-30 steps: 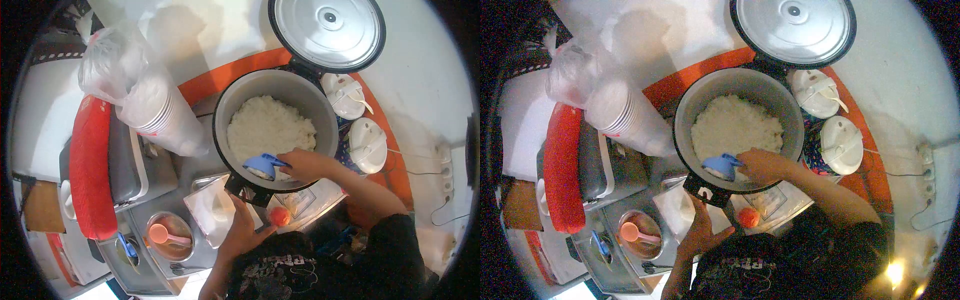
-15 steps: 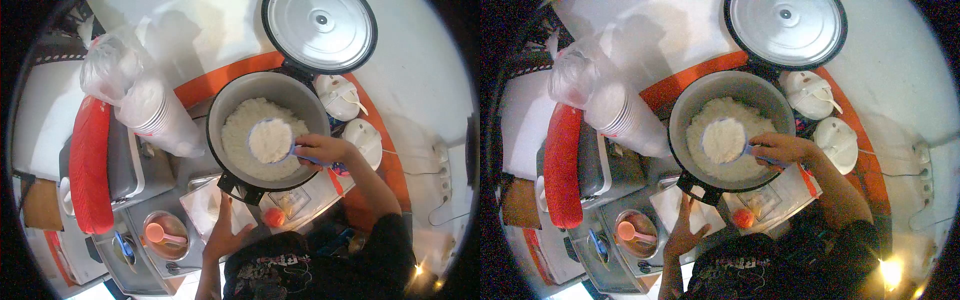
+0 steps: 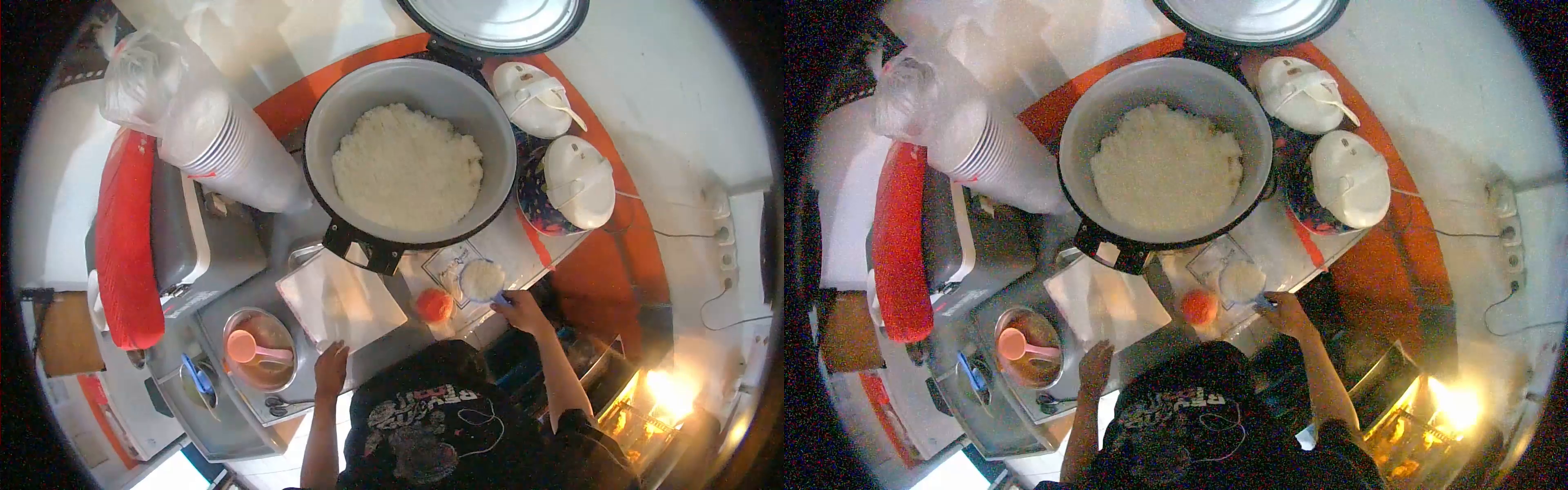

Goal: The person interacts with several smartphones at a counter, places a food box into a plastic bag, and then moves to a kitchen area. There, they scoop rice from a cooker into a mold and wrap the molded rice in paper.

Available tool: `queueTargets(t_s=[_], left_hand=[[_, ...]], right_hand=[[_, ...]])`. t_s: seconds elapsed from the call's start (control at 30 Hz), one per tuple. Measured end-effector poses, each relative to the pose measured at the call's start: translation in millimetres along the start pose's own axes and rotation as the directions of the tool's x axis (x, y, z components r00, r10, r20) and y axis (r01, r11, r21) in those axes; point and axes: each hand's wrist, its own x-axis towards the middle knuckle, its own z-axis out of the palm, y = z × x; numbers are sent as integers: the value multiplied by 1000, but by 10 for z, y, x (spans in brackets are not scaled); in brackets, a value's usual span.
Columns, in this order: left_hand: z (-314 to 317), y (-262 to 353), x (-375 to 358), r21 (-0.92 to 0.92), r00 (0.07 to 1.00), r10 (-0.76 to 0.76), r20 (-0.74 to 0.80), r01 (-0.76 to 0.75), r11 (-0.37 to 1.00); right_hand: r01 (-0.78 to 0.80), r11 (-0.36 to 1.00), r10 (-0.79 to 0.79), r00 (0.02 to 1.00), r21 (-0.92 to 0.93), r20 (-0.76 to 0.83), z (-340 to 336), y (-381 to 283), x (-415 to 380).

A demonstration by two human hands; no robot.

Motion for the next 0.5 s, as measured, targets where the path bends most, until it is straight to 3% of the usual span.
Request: queueTargets(t_s=[0.03, 0.07, 0.13, 0.17, 0.23, 0.27, 0.33, 0.43, 0.5], left_hand=[[-62, -6, 41, 76, 997, 43, 56, -47, 996], [-84, -58, 60, 83, 997, 44, 57, -49, 995], [-123, -155, 90, 143, 986, 46, 159, -69, 987], [-132, -174, 126, 166, 985, 78, 155, -103, 981], [-232, -95, 206, 182, 980, 72, 188, -106, 977], [-246, -97, 227, 196, 974, 68, 217, -112, 974], [-265, -84, 290, 153, 982, 119, 146, -141, 978], [-305, -52, 323, 111, 985, 43, 168, -63, 992], [-282, -86, 309, 135, 985, 91, 147, -111, 985]], right_hand=[[33, 999, -30, 994, 26, -105, 190, 166, 132], [36, 999, -33, 994, 33, -105, 377, 368, 310], [363, 929, -358, 838, -71, -412, 720, 747, 693], [364, 929, -358, 838, -67, -411, 871, 930, 875], [395, 860, -506, 741, -322, -443, 1078, 1197, 1118], [396, 861, -505, 741, -320, -441, 1076, 1149, 1092], [278, 734, -579, 733, -619, -357, 1113, 1091, 1057], [233, 845, -458, 780, -481, -428, 1168, 1001, 1040], [232, 853, -449, 784, -468, -429, 1160, 873, 1010]])
